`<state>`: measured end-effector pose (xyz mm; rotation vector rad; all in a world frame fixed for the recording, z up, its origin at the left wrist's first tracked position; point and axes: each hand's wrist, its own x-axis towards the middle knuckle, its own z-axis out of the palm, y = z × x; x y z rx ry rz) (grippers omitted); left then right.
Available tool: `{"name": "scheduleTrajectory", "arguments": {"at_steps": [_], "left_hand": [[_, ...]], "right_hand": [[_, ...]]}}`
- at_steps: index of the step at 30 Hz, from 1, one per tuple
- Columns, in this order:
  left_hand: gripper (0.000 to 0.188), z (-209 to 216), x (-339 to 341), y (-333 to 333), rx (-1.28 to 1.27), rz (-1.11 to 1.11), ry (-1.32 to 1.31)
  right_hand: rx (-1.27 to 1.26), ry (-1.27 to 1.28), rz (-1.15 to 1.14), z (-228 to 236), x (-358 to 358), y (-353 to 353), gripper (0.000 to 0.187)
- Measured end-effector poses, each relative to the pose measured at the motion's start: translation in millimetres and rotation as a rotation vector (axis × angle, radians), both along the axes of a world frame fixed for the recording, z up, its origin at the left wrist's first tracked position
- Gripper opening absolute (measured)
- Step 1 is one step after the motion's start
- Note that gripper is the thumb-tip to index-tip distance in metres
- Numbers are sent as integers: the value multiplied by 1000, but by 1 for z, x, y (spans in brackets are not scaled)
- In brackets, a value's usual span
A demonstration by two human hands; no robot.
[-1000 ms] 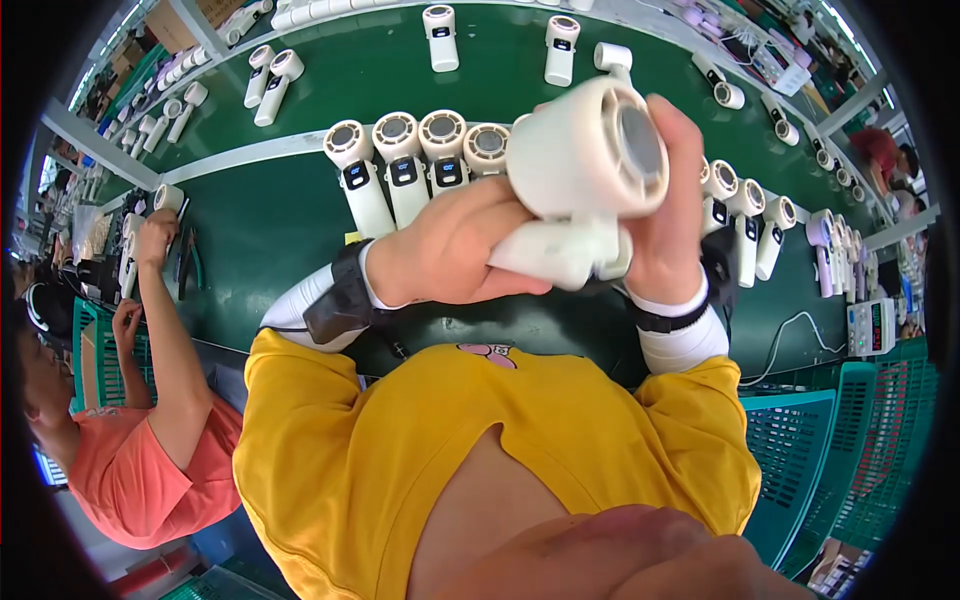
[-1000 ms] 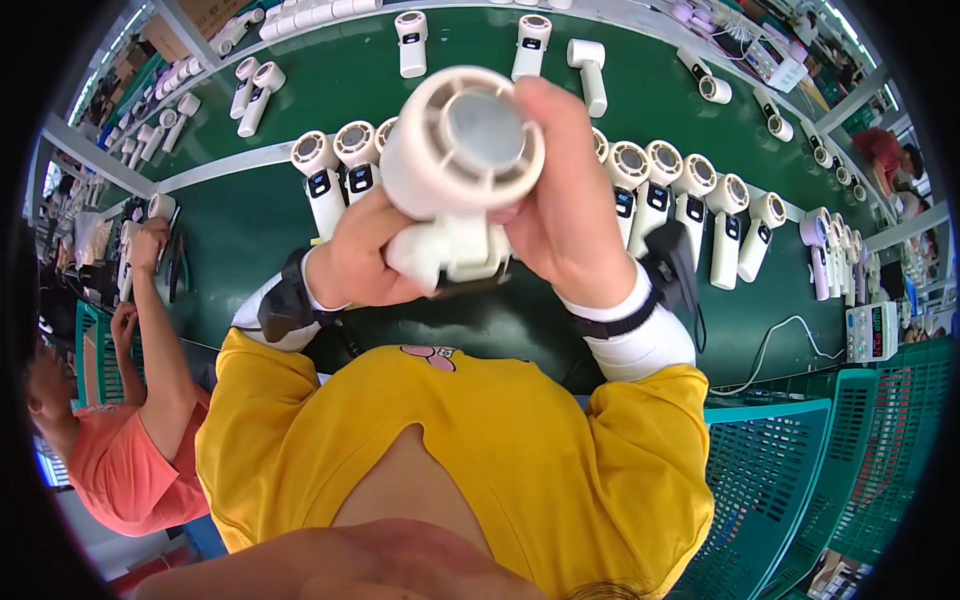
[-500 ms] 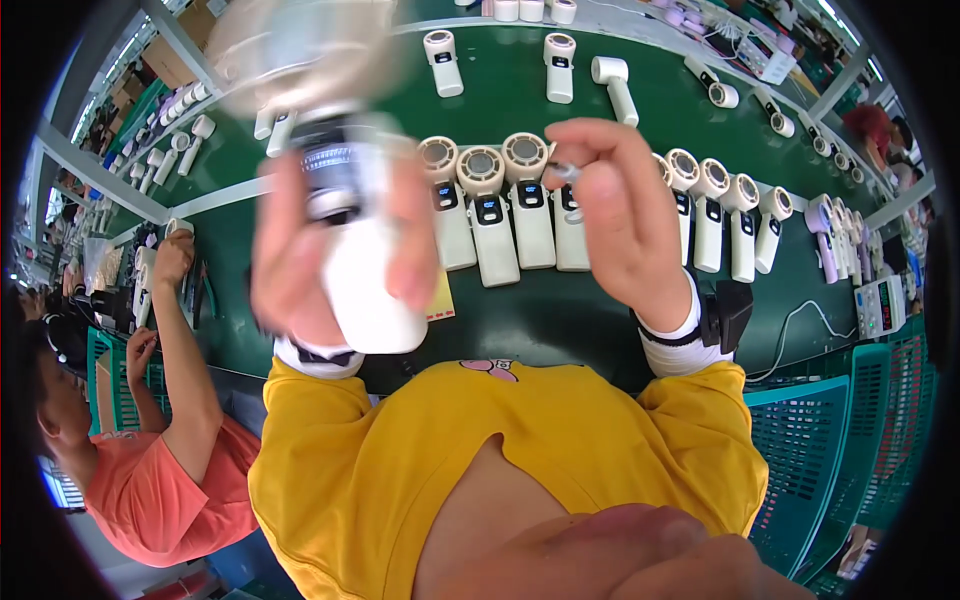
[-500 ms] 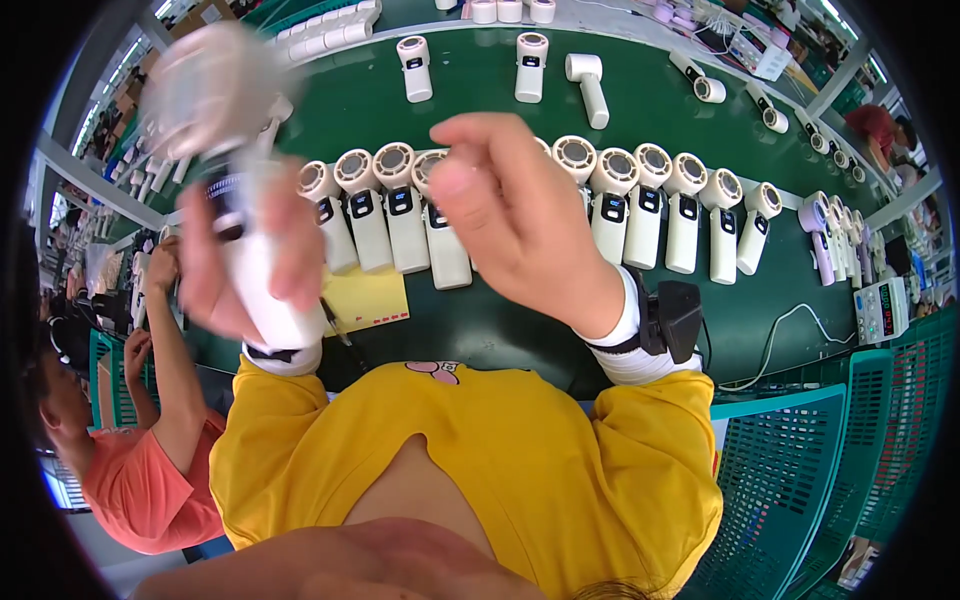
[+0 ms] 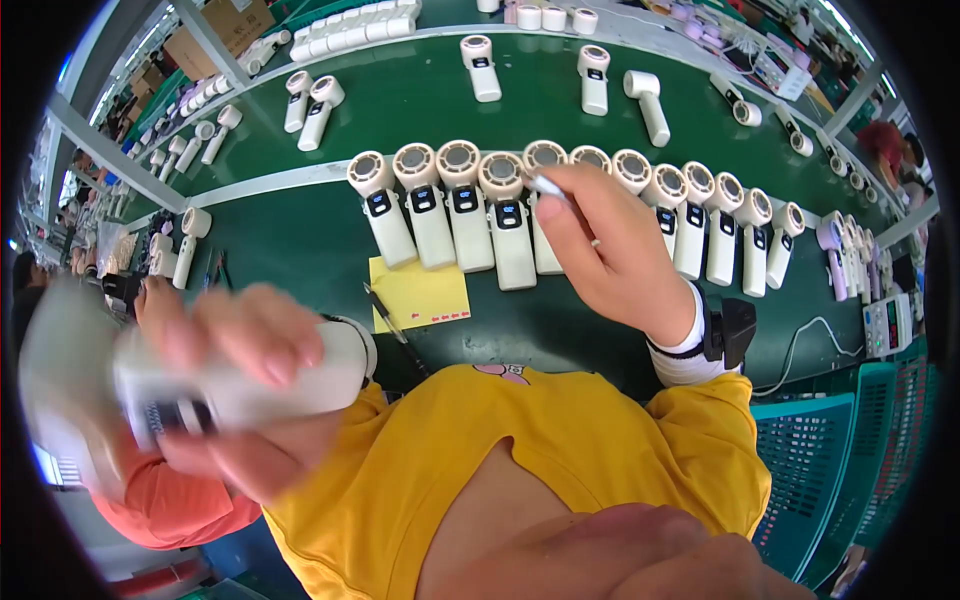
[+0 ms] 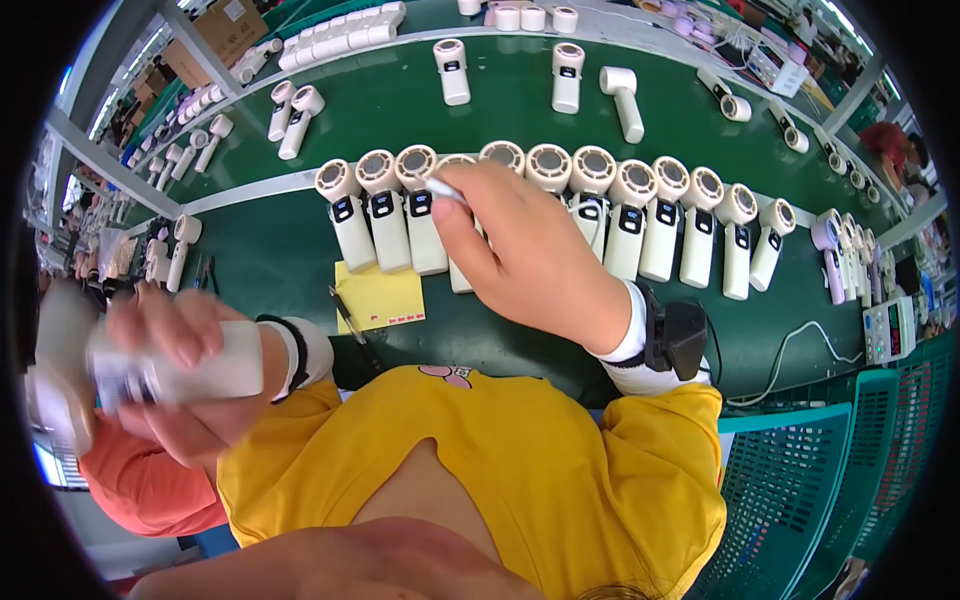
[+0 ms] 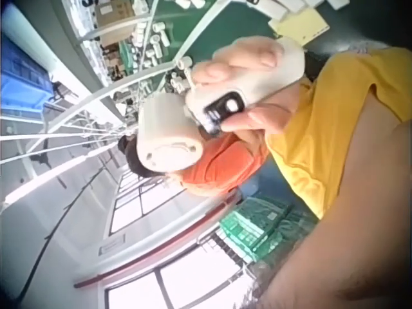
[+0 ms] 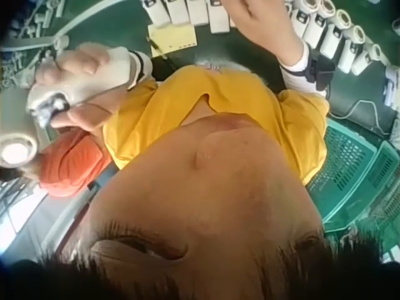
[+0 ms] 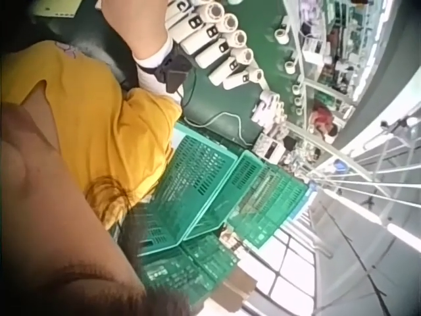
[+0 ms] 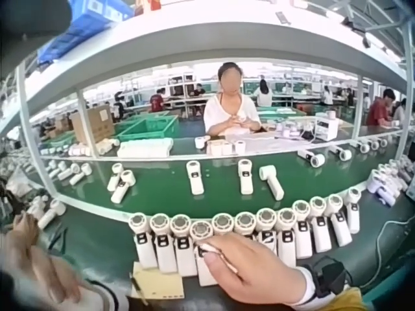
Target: Inspecting and testing handheld portable fans on a factory assembly line.
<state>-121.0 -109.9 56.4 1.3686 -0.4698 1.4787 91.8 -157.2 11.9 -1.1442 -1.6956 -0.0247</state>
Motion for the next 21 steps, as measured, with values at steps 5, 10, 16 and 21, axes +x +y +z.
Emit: {"name": "scheduleTrajectory", "arguments": {"at_steps": [5, 10, 16, 21], "left_hand": [[31, -10, 41, 21, -199, 260, 364], [19, -9, 59, 32, -480, -165, 852], [29, -19, 63, 43, -450, -594, 894], [40, -12, 61, 41, -395, -553, 959]], "right_hand": [[-38, 48, 85, -4, 2, -1, 15], [-236, 270, 134, 7, 3, -12, 18], [-377, 169, 242, 24, 14, -20, 17], [-482, 112, 269, 24, 17, -20, 19]]}}
